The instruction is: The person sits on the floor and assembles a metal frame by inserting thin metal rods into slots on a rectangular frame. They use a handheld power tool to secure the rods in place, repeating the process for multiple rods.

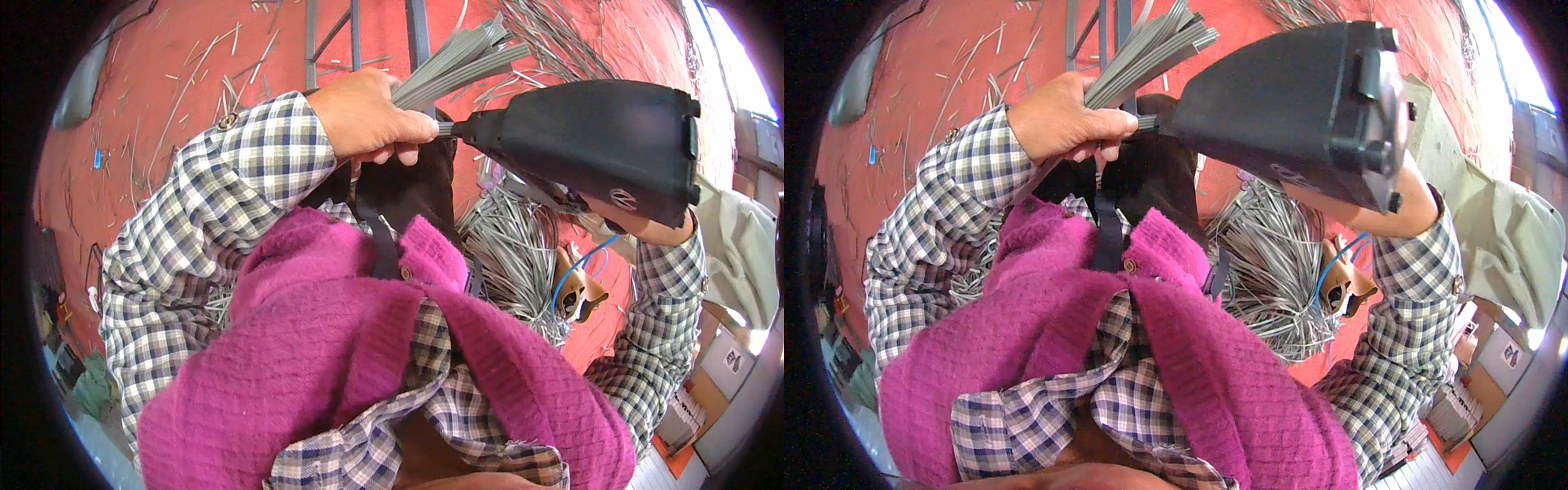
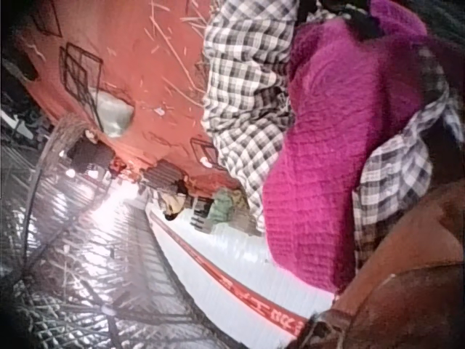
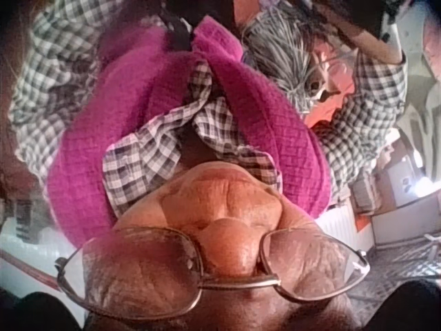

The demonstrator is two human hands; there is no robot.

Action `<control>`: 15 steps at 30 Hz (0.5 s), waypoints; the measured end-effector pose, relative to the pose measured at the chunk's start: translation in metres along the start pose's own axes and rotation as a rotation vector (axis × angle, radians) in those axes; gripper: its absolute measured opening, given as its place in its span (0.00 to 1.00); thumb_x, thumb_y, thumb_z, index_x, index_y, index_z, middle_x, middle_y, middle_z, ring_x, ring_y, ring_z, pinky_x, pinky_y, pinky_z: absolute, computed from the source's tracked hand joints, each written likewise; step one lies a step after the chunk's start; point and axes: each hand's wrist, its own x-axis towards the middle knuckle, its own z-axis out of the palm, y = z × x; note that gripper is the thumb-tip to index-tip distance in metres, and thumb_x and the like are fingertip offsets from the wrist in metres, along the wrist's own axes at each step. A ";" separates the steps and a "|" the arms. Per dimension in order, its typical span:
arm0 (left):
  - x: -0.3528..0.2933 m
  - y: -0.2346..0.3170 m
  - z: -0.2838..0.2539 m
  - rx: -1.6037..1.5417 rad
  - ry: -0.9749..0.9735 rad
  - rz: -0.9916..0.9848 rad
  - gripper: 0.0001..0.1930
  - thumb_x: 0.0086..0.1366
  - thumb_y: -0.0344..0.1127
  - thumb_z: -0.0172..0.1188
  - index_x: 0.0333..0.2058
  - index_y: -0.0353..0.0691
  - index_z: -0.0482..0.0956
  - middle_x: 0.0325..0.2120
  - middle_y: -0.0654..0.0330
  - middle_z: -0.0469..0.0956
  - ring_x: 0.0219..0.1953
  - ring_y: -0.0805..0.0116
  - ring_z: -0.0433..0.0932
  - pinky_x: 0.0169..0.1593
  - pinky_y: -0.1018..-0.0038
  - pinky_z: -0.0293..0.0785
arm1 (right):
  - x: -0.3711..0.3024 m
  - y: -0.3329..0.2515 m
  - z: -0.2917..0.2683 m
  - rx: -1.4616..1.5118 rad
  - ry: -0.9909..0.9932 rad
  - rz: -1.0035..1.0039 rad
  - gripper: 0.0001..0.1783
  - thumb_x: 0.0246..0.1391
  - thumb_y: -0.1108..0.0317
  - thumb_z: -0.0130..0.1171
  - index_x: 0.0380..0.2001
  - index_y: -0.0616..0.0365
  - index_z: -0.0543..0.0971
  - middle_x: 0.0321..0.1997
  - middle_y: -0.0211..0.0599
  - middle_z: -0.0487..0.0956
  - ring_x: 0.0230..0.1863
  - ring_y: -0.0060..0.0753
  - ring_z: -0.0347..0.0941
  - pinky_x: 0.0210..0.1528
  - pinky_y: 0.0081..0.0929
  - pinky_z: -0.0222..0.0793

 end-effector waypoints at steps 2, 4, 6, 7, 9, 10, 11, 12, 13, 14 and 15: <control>0.001 0.000 0.000 -0.023 -0.002 0.011 0.13 0.53 0.41 0.59 0.26 0.35 0.73 0.16 0.62 0.74 0.11 0.80 0.65 0.15 0.82 0.61 | -0.002 0.002 -0.002 0.013 0.003 -0.003 0.13 0.41 0.71 0.63 0.32 0.62 0.75 0.28 0.31 0.76 0.24 0.21 0.71 0.27 0.21 0.67; 0.002 -0.001 -0.001 -0.034 0.012 0.015 0.13 0.54 0.41 0.59 0.27 0.36 0.72 0.15 0.63 0.73 0.11 0.80 0.64 0.15 0.82 0.61 | -0.005 0.006 -0.004 0.032 0.014 -0.005 0.14 0.40 0.71 0.64 0.33 0.63 0.75 0.28 0.31 0.76 0.24 0.21 0.71 0.27 0.21 0.67; 0.002 -0.001 -0.003 -0.080 -0.024 0.044 0.14 0.54 0.42 0.59 0.27 0.36 0.72 0.15 0.64 0.72 0.11 0.81 0.64 0.15 0.82 0.60 | -0.007 0.015 -0.010 0.064 0.053 -0.001 0.15 0.40 0.71 0.65 0.34 0.63 0.76 0.29 0.31 0.76 0.24 0.20 0.71 0.27 0.21 0.68; 0.002 -0.002 -0.004 -0.090 -0.015 0.035 0.14 0.55 0.43 0.60 0.28 0.36 0.72 0.15 0.64 0.71 0.11 0.81 0.63 0.15 0.82 0.60 | -0.008 0.022 -0.014 0.064 0.072 -0.077 0.15 0.40 0.71 0.65 0.34 0.63 0.76 0.29 0.31 0.76 0.24 0.20 0.71 0.28 0.21 0.68; 0.002 -0.002 -0.005 -0.149 -0.037 0.058 0.16 0.54 0.46 0.61 0.26 0.37 0.71 0.14 0.66 0.69 0.11 0.82 0.63 0.14 0.84 0.57 | -0.008 0.041 -0.029 0.100 0.207 -0.043 0.15 0.40 0.70 0.65 0.34 0.63 0.76 0.28 0.31 0.76 0.24 0.20 0.71 0.27 0.21 0.67; 0.002 -0.003 -0.006 -0.160 -0.026 0.044 0.17 0.54 0.47 0.61 0.25 0.38 0.70 0.14 0.66 0.68 0.11 0.83 0.62 0.13 0.85 0.56 | -0.009 0.053 -0.037 0.091 0.307 -0.040 0.13 0.41 0.69 0.64 0.32 0.62 0.77 0.26 0.31 0.76 0.23 0.20 0.71 0.26 0.20 0.66; 0.002 -0.003 -0.008 -0.175 -0.026 0.055 0.17 0.54 0.46 0.61 0.27 0.37 0.71 0.14 0.66 0.68 0.11 0.82 0.62 0.14 0.84 0.56 | -0.011 0.067 -0.046 0.081 0.407 -0.036 0.12 0.42 0.68 0.63 0.31 0.62 0.77 0.24 0.30 0.76 0.22 0.20 0.71 0.24 0.19 0.65; 0.003 -0.005 -0.008 -0.184 -0.018 0.046 0.16 0.54 0.45 0.62 0.28 0.37 0.71 0.14 0.66 0.68 0.12 0.82 0.62 0.14 0.83 0.56 | -0.014 0.084 -0.056 0.072 0.512 0.009 0.10 0.43 0.67 0.62 0.30 0.61 0.77 0.21 0.30 0.75 0.20 0.20 0.70 0.23 0.19 0.64; 0.003 -0.006 -0.008 -0.193 -0.010 0.040 0.16 0.54 0.44 0.62 0.30 0.37 0.72 0.15 0.66 0.68 0.12 0.81 0.61 0.15 0.82 0.57 | -0.015 0.101 -0.075 0.013 0.457 0.176 0.11 0.44 0.65 0.60 0.30 0.60 0.78 0.20 0.34 0.75 0.23 0.23 0.71 0.26 0.23 0.66; 0.005 -0.009 -0.007 -0.180 0.059 0.012 0.16 0.54 0.43 0.62 0.31 0.36 0.73 0.15 0.66 0.67 0.13 0.81 0.61 0.16 0.81 0.57 | -0.019 0.122 -0.086 -0.102 0.585 0.177 0.11 0.45 0.63 0.59 0.27 0.60 0.77 0.19 0.33 0.74 0.22 0.25 0.71 0.25 0.24 0.66; 0.006 -0.012 -0.004 -0.256 0.095 0.059 0.16 0.53 0.44 0.63 0.31 0.37 0.74 0.14 0.67 0.66 0.13 0.81 0.61 0.16 0.80 0.56 | -0.022 0.144 -0.093 -0.216 0.711 0.180 0.12 0.45 0.60 0.58 0.24 0.60 0.77 0.18 0.33 0.74 0.21 0.26 0.71 0.25 0.26 0.66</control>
